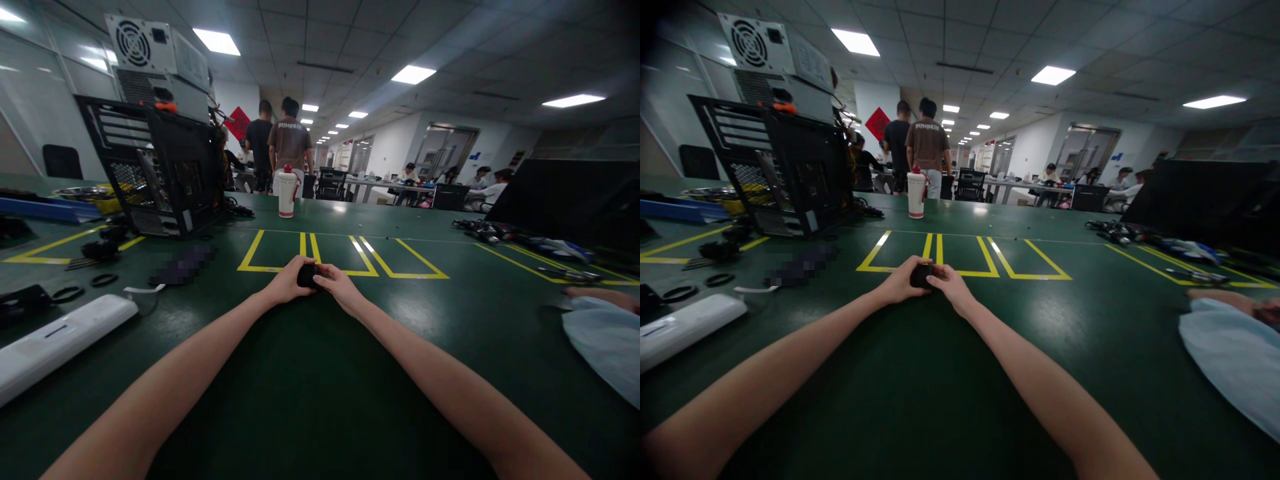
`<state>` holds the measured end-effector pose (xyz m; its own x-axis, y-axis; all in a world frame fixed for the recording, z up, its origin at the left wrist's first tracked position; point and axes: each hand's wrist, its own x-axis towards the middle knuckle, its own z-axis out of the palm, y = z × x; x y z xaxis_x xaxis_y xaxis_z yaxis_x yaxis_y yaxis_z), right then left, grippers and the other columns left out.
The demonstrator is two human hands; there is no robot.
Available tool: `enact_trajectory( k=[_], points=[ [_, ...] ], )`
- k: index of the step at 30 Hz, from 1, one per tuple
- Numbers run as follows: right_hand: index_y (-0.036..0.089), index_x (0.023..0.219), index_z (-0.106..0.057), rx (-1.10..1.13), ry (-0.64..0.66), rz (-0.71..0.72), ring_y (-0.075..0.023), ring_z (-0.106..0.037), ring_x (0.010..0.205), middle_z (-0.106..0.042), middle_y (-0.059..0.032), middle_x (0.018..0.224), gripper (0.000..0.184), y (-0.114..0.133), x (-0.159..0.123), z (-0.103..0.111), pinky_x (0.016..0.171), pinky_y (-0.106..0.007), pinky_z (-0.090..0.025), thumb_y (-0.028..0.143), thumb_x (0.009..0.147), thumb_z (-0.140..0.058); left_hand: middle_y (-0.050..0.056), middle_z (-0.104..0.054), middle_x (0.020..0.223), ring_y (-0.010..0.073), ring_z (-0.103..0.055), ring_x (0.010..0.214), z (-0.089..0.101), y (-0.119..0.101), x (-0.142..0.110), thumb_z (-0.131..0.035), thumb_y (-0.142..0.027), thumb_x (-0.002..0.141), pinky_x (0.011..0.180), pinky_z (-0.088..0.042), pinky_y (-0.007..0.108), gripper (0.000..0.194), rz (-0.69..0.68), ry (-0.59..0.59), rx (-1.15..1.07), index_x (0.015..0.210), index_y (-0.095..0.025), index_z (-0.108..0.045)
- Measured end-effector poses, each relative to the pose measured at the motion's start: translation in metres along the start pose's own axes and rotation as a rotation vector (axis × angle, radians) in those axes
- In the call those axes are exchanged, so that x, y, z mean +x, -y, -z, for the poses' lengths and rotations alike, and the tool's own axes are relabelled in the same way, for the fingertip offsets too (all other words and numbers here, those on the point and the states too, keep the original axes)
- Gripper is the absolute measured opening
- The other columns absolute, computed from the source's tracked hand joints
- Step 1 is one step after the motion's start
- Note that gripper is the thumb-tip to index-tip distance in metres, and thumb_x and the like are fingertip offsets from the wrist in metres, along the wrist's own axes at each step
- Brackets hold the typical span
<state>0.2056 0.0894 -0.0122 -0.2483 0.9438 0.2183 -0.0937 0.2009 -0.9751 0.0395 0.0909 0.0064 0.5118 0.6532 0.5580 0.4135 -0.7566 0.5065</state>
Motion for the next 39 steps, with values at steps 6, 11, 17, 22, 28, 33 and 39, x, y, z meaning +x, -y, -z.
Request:
enact_trajectory(
  k=[6, 11, 17, 22, 28, 33, 39],
  points=[
    [0.021, 0.086, -0.054, 0.005, 0.003, 0.062, -0.0138, -0.052, 0.088, -0.056, 0.0001, 0.089, 0.029, 0.005, -0.004, -0.002, 0.085, -0.034, -0.038, 0.026, 0.060, -0.066, 0.004, -0.046, 0.108, 0.0211, -0.047, 0.101, 0.001, -0.001, 0.000, -0.067, -0.019, 0.060, 0.087, -0.039, 0.038, 0.058, 0.031, 0.018, -0.001, 0.111, -0.022, -0.038],
    [0.021, 0.087, -0.055, -0.037, -0.068, 0.043, -0.0145, -0.051, 0.089, -0.055, -0.0005, 0.089, 0.028, 0.003, -0.002, -0.002, 0.083, -0.034, -0.039, 0.032, 0.062, -0.063, 0.005, -0.046, 0.108, 0.0221, -0.046, 0.103, 0.002, -0.004, 0.000, -0.066, -0.019, 0.060, 0.086, -0.039, 0.038, 0.058, 0.046, 0.019, -0.003, 0.111, -0.021, -0.039],
    [0.021, 0.094, -0.054, -0.041, 0.001, 0.022, -0.0154, -0.053, 0.088, -0.056, -0.0024, 0.095, 0.032, 0.003, 0.000, 0.001, 0.084, -0.036, -0.038, 0.030, 0.064, -0.062, 0.005, -0.047, 0.108, 0.0212, -0.046, 0.102, -0.001, 0.001, 0.001, -0.067, -0.019, 0.060, 0.087, -0.038, 0.036, 0.058, 0.007, 0.004, -0.002, 0.111, -0.020, -0.038],
    [0.022, 0.088, -0.051, -0.035, 0.079, 0.085, -0.0152, -0.053, 0.089, -0.054, 0.0000, 0.096, 0.031, 0.010, -0.007, -0.001, 0.082, -0.034, -0.040, 0.022, 0.060, -0.065, 0.005, -0.047, 0.106, 0.0210, -0.047, 0.100, -0.001, 0.004, 0.002, -0.067, -0.021, 0.060, 0.087, -0.039, 0.036, 0.059, 0.003, 0.005, 0.003, 0.111, -0.020, -0.038],
    [0.020, 0.081, -0.053, -0.109, -0.057, 0.133, -0.0141, -0.054, 0.083, -0.054, 0.0007, 0.086, 0.022, 0.009, -0.007, -0.006, 0.080, -0.033, -0.042, 0.029, 0.063, -0.062, 0.005, -0.046, 0.107, 0.0214, -0.047, 0.101, 0.000, 0.002, 0.002, -0.067, -0.021, 0.059, 0.087, -0.038, 0.037, 0.059, 0.024, 0.011, 0.005, 0.111, -0.020, -0.039],
    [0.021, 0.095, -0.051, -0.137, -0.047, 0.049, -0.0159, -0.053, 0.091, -0.055, -0.0022, 0.096, 0.033, 0.007, -0.004, -0.004, 0.083, -0.036, -0.040, 0.029, 0.065, -0.061, 0.005, -0.046, 0.108, 0.0217, -0.047, 0.102, 0.002, -0.002, 0.002, -0.067, -0.020, 0.060, 0.087, -0.039, 0.038, 0.058, 0.056, 0.027, -0.010, 0.111, -0.021, -0.039],
    [0.021, 0.087, -0.051, -0.109, -0.026, 0.117, -0.0134, -0.053, 0.085, -0.054, 0.0002, 0.090, 0.028, 0.008, -0.006, -0.005, 0.082, -0.033, -0.041, 0.028, 0.063, -0.063, 0.005, -0.046, 0.108, 0.0213, -0.047, 0.101, 0.003, -0.001, 0.002, -0.067, -0.021, 0.060, 0.087, -0.039, 0.037, 0.058, 0.036, 0.031, -0.012, 0.110, -0.020, -0.039]
  ],
)
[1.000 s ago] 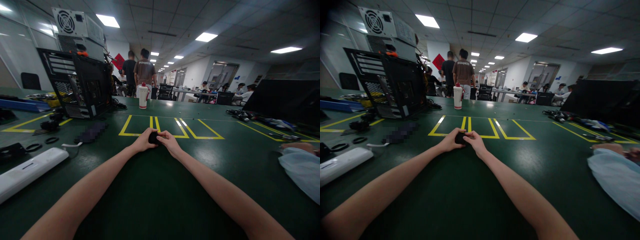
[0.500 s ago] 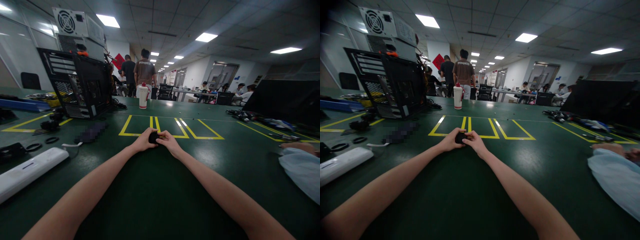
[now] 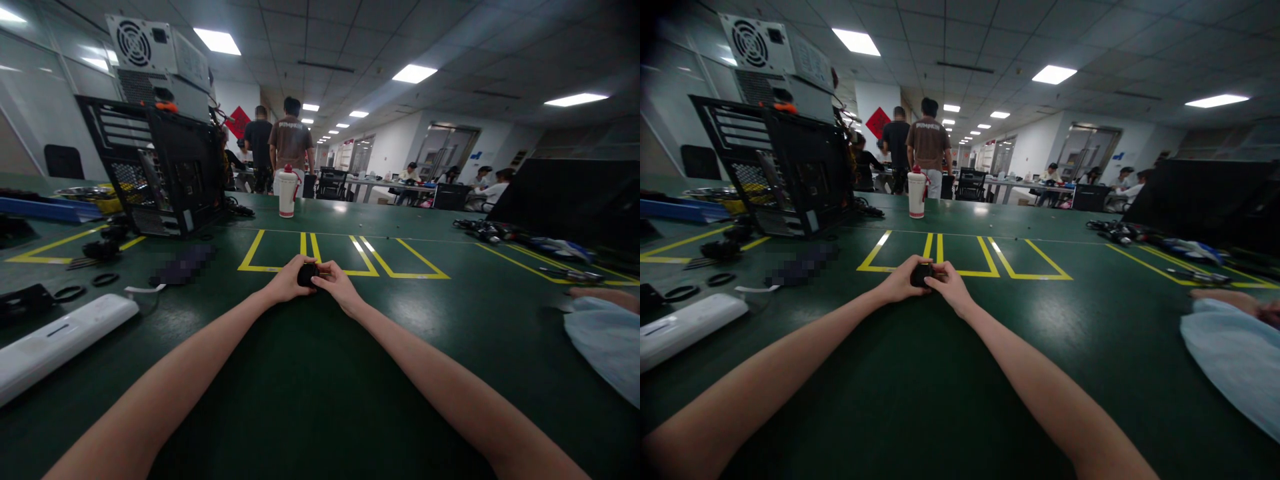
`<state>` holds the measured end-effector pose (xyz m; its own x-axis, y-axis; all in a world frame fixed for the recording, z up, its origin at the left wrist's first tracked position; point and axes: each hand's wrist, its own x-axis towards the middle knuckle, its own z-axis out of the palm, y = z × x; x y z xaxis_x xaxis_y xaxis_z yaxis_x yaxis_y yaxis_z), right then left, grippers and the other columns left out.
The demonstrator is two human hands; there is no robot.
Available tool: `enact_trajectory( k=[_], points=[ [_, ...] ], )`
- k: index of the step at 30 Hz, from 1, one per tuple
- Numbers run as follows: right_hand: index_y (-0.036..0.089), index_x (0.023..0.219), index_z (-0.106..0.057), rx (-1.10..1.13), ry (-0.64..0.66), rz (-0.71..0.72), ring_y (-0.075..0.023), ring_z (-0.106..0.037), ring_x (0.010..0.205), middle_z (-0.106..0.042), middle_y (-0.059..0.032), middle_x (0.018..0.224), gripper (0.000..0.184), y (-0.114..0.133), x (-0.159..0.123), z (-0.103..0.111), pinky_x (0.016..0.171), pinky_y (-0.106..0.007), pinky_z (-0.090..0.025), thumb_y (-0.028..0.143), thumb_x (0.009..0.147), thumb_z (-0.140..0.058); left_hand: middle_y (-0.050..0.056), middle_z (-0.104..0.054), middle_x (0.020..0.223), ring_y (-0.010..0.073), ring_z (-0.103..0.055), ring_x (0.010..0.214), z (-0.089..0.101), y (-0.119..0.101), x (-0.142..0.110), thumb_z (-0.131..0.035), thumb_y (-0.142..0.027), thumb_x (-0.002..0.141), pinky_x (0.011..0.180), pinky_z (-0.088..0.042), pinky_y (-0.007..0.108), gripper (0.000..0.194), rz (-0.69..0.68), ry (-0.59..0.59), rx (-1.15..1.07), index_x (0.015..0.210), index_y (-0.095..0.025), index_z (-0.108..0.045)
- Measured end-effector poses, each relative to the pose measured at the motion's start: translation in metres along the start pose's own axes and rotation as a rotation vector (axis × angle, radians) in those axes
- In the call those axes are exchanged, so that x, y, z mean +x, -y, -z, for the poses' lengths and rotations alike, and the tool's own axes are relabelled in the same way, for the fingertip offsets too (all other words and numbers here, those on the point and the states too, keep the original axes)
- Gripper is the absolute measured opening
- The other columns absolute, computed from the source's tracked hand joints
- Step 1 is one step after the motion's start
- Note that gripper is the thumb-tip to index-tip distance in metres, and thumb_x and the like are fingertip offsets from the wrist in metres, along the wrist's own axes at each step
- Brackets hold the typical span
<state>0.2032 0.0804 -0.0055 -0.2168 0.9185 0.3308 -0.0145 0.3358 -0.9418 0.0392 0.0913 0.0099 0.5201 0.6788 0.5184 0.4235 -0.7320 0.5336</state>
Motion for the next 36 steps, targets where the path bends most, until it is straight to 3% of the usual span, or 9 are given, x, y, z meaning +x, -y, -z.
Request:
enact_trajectory(
  k=[4, 8, 14, 20, 23, 27, 31, 36],
  points=[
    [0.021, 0.086, -0.052, -0.005, -0.014, -0.004, -0.0129, -0.053, 0.083, -0.054, -0.0002, 0.089, 0.023, 0.0008, 0.0002, -0.0005, 0.080, -0.033, -0.042, 0.031, 0.066, -0.059, 0.005, -0.047, 0.107, 0.0214, -0.047, 0.101, -0.0011, 0.0016, 0.0004, -0.067, -0.022, 0.059, 0.087, -0.038, 0.037, 0.058, -0.003, -0.013, 0.006, 0.110, -0.020, -0.039],
    [0.021, 0.095, -0.052, -0.016, -0.023, -0.045, -0.0140, -0.053, 0.085, -0.055, -0.0019, 0.093, 0.032, -0.0022, 0.0030, 0.0014, 0.082, -0.034, -0.040, 0.032, 0.066, -0.060, 0.005, -0.047, 0.106, 0.0218, -0.046, 0.102, -0.0029, 0.0031, 0.0010, -0.068, -0.021, 0.058, 0.087, -0.038, 0.038, 0.059, 0.006, -0.018, 0.003, 0.110, -0.021, -0.040],
    [0.022, 0.091, -0.052, 0.055, 0.079, -0.034, -0.0154, -0.054, 0.089, -0.056, -0.0010, 0.095, 0.032, -0.0016, 0.0017, 0.0046, 0.083, -0.035, -0.041, 0.026, 0.062, -0.064, 0.005, -0.047, 0.106, 0.0221, -0.047, 0.101, -0.0024, 0.0021, 0.0005, -0.067, -0.020, 0.059, 0.086, -0.038, 0.038, 0.059, 0.004, -0.015, -0.001, 0.111, -0.021, -0.039],
    [0.022, 0.087, -0.053, 0.059, 0.026, -0.030, -0.0137, -0.054, 0.085, -0.056, -0.0010, 0.096, 0.026, -0.0017, 0.0009, 0.0026, 0.081, -0.034, -0.041, 0.030, 0.064, -0.062, 0.005, -0.047, 0.106, 0.0217, -0.048, 0.099, -0.0018, 0.0017, 0.0006, -0.067, -0.021, 0.059, 0.085, -0.039, 0.038, 0.059, 0.010, -0.017, 0.012, 0.110, -0.021, -0.040],
    [0.023, 0.093, -0.052, 0.034, -0.004, -0.060, -0.0146, -0.054, 0.087, -0.054, -0.0017, 0.098, 0.032, -0.0038, 0.0027, 0.0029, 0.081, -0.035, -0.041, 0.031, 0.064, -0.062, 0.005, -0.047, 0.106, 0.0214, -0.048, 0.099, -0.0017, 0.0020, 0.0006, -0.067, -0.022, 0.058, 0.084, -0.039, 0.037, 0.059, 0.003, -0.020, 0.012, 0.110, -0.021, -0.040],
    [0.022, 0.097, -0.052, 0.015, 0.047, -0.116, -0.0161, -0.054, 0.090, -0.055, -0.0033, 0.100, 0.034, -0.0040, 0.0039, 0.0059, 0.083, -0.037, -0.040, 0.030, 0.065, -0.061, 0.005, -0.047, 0.106, 0.0218, -0.048, 0.099, -0.0011, 0.0014, -0.0002, -0.067, -0.022, 0.059, 0.085, -0.039, 0.038, 0.058, 0.006, -0.018, 0.010, 0.110, -0.021, -0.040],
    [0.022, 0.090, -0.052, 0.070, 0.099, -0.052, -0.0154, -0.054, 0.091, -0.055, -0.0011, 0.099, 0.032, -0.0019, 0.0028, 0.0073, 0.085, -0.035, -0.040, 0.024, 0.061, -0.065, 0.005, -0.047, 0.106, 0.0221, -0.048, 0.099, -0.0010, 0.0014, -0.0005, -0.067, -0.021, 0.059, 0.085, -0.039, 0.038, 0.058, -0.001, -0.018, 0.008, 0.110, -0.021, -0.040],
    [0.021, 0.084, -0.052, 0.074, 0.044, -0.021, -0.0130, -0.056, 0.084, -0.056, 0.0008, 0.090, 0.024, -0.0030, 0.0033, 0.0044, 0.081, -0.033, -0.041, 0.026, 0.063, -0.063, 0.005, -0.047, 0.105, 0.0218, -0.047, 0.099, -0.0026, 0.0038, 0.0010, -0.067, -0.022, 0.059, 0.085, -0.039, 0.036, 0.058, -0.012, -0.024, 0.013, 0.110, -0.020, -0.040]
  ],
)
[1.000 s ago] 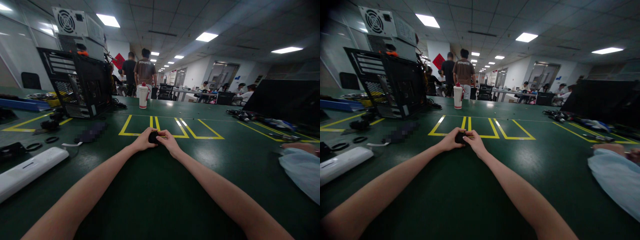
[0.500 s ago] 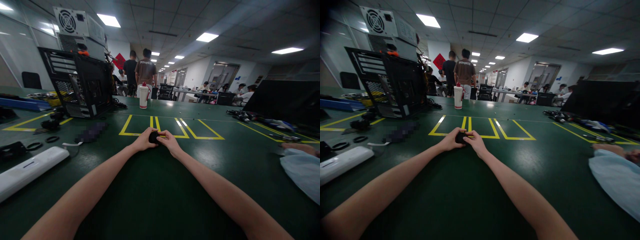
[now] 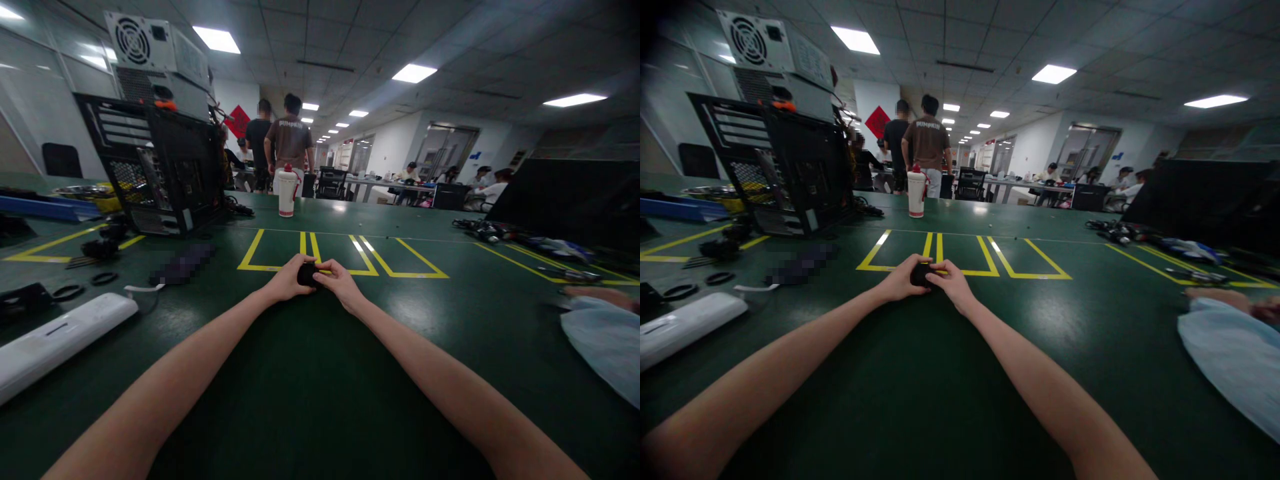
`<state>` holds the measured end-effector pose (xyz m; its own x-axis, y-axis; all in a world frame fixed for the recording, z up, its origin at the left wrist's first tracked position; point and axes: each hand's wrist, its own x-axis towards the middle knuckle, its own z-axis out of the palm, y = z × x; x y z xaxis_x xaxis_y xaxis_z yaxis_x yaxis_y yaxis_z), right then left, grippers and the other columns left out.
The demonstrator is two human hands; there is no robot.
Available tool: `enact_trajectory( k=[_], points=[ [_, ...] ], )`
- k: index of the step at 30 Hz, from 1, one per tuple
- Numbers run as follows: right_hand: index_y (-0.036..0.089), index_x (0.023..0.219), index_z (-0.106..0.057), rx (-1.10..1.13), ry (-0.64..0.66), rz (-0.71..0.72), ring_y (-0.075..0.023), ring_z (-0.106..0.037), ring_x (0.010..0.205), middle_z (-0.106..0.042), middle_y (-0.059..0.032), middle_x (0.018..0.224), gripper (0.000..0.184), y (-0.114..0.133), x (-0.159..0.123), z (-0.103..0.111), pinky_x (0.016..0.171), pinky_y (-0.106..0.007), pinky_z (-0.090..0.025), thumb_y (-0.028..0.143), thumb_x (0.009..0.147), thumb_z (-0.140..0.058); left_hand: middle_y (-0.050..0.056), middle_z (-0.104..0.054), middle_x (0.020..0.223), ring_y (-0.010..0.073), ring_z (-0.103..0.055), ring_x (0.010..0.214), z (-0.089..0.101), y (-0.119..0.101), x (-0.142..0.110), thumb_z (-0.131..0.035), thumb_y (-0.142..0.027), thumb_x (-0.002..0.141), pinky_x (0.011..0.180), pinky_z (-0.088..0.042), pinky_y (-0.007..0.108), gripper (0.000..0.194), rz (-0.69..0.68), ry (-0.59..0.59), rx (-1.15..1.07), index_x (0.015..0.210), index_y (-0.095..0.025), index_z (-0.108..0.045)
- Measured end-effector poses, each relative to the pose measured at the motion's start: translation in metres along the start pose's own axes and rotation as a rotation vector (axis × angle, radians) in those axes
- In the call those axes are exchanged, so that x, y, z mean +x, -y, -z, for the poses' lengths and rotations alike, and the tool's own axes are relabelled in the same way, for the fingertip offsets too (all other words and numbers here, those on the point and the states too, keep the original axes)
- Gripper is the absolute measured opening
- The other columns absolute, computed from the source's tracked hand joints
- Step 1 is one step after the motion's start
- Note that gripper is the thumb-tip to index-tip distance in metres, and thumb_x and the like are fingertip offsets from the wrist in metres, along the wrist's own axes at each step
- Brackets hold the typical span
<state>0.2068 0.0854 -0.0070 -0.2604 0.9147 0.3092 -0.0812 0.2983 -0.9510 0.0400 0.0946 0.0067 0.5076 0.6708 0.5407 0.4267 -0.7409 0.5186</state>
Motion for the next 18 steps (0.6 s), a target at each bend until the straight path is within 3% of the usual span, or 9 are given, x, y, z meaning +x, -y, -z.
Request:
enact_trajectory(
  k=[4, 7, 14, 18],
  points=[
    [0.022, 0.091, -0.053, -0.039, -0.033, -0.012, -0.0139, -0.055, 0.087, -0.055, -0.0008, 0.096, 0.031, 0.0004, 0.0009, -0.0005, 0.082, -0.033, -0.041, 0.025, 0.062, -0.064, 0.004, -0.047, 0.105, 0.0214, -0.047, 0.100, -0.0003, 0.0005, 0.0001, -0.067, -0.021, 0.058, 0.086, -0.038, 0.036, 0.057, -0.007, -0.003, -0.008, 0.109, -0.020, -0.040],
    [0.021, 0.096, -0.052, -0.042, 0.017, -0.059, -0.0151, -0.054, 0.090, -0.055, -0.0027, 0.098, 0.034, 0.0021, 0.0005, 0.0011, 0.084, -0.035, -0.040, 0.024, 0.064, -0.062, 0.005, -0.047, 0.105, 0.0216, -0.047, 0.099, 0.0003, -0.0002, -0.0005, -0.067, -0.021, 0.059, 0.085, -0.039, 0.036, 0.057, 0.001, 0.002, -0.016, 0.109, -0.021, -0.040],
    [0.021, 0.083, -0.051, -0.018, 0.021, 0.015, -0.0134, -0.056, 0.085, -0.055, 0.0007, 0.090, 0.025, 0.0013, -0.0018, 0.0002, 0.082, -0.034, -0.041, 0.025, 0.063, -0.064, 0.005, -0.047, 0.105, 0.0214, -0.047, 0.099, 0.0001, 0.0013, -0.0001, -0.067, -0.022, 0.059, 0.085, -0.039, 0.036, 0.058, -0.008, 0.000, 0.000, 0.110, -0.020, -0.040],
    [0.021, 0.086, -0.052, -0.060, -0.016, 0.021, -0.0145, -0.055, 0.086, -0.054, -0.0002, 0.092, 0.026, 0.0026, -0.0021, -0.0012, 0.082, -0.034, -0.042, 0.026, 0.064, -0.063, 0.005, -0.047, 0.105, 0.0214, -0.047, 0.099, 0.0005, 0.0012, 0.0001, -0.067, -0.023, 0.059, 0.085, -0.039, 0.036, 0.058, -0.005, 0.006, 0.004, 0.110, -0.020, -0.040]
  ],
)
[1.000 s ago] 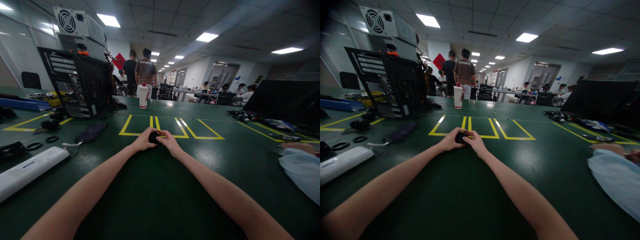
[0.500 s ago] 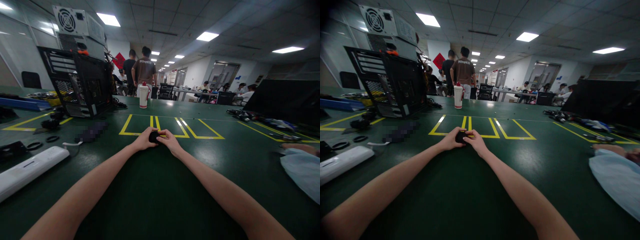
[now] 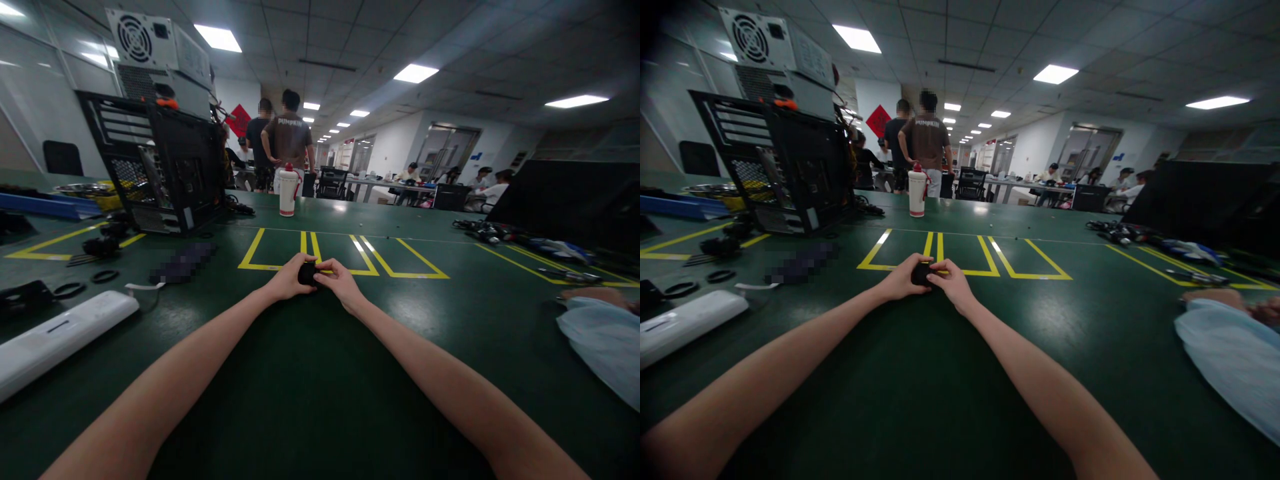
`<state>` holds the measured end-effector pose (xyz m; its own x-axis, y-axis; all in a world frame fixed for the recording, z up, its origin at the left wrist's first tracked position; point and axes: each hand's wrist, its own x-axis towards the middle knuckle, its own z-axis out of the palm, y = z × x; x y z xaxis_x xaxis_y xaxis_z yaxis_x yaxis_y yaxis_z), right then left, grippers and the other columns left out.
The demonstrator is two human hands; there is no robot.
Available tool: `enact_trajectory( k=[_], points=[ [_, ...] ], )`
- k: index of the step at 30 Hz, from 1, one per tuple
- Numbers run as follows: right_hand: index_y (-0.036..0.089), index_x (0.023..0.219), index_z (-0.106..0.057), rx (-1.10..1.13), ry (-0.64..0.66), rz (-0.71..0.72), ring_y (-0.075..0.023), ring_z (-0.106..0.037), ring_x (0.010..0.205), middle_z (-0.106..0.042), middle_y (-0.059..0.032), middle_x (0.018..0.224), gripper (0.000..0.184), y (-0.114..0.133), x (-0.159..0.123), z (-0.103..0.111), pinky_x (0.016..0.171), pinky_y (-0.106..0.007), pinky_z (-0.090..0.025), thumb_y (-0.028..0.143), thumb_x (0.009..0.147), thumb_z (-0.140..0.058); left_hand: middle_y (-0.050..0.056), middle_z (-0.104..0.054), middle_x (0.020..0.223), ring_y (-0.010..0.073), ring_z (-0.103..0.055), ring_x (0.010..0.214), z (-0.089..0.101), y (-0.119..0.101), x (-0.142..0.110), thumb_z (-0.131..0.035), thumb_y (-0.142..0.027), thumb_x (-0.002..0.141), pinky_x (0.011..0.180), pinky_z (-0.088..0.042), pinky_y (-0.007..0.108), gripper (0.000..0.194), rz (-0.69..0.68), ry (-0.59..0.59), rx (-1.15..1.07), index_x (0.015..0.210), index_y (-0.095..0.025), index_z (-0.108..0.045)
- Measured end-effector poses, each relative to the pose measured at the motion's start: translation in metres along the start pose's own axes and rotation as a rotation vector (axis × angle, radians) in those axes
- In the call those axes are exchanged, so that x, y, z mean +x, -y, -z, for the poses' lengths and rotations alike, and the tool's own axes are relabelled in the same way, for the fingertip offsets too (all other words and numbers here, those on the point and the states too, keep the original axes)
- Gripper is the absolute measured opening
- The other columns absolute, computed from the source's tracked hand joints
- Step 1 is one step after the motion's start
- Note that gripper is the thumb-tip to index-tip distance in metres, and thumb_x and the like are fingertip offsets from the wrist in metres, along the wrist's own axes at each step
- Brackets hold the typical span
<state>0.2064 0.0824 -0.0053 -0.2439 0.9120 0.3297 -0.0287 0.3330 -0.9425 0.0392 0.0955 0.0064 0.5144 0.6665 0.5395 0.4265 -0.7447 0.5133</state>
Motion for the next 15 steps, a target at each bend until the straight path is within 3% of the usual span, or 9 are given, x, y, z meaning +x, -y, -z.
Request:
enact_trajectory(
  k=[4, 9, 15],
  points=[
    [0.022, 0.097, -0.050, -0.026, -0.005, -0.069, -0.0166, -0.053, 0.092, -0.054, -0.0028, 0.099, 0.036, 0.0017, 0.0007, 0.0023, 0.084, -0.037, -0.040, 0.026, 0.064, -0.062, 0.005, -0.047, 0.107, 0.0216, -0.047, 0.099, 0.0014, -0.0018, -0.0008, -0.067, -0.023, 0.060, 0.085, -0.039, 0.036, 0.058, 0.015, 0.011, -0.012, 0.110, -0.021, -0.039],
    [0.022, 0.092, -0.051, 0.024, 0.102, -0.040, -0.0160, -0.054, 0.092, -0.054, -0.0014, 0.099, 0.031, 0.0009, 0.0011, 0.0049, 0.085, -0.036, -0.039, 0.024, 0.063, -0.064, 0.005, -0.047, 0.106, 0.0214, -0.047, 0.099, -0.0002, 0.0007, -0.0009, -0.067, -0.022, 0.059, 0.085, -0.039, 0.036, 0.058, 0.006, 0.000, -0.010, 0.110, -0.021, -0.039],
    [0.022, 0.087, -0.051, -0.014, 0.017, 0.005, -0.0134, -0.055, 0.086, -0.054, -0.0002, 0.093, 0.028, -0.0047, 0.0028, 0.0031, 0.084, -0.034, -0.039, 0.028, 0.063, -0.063, 0.005, -0.047, 0.106, 0.0215, -0.047, 0.099, -0.0033, 0.0050, 0.0005, -0.068, -0.023, 0.058, 0.086, -0.038, 0.036, 0.059, -0.016, -0.014, -0.005, 0.110, -0.020, -0.040]
  ],
)
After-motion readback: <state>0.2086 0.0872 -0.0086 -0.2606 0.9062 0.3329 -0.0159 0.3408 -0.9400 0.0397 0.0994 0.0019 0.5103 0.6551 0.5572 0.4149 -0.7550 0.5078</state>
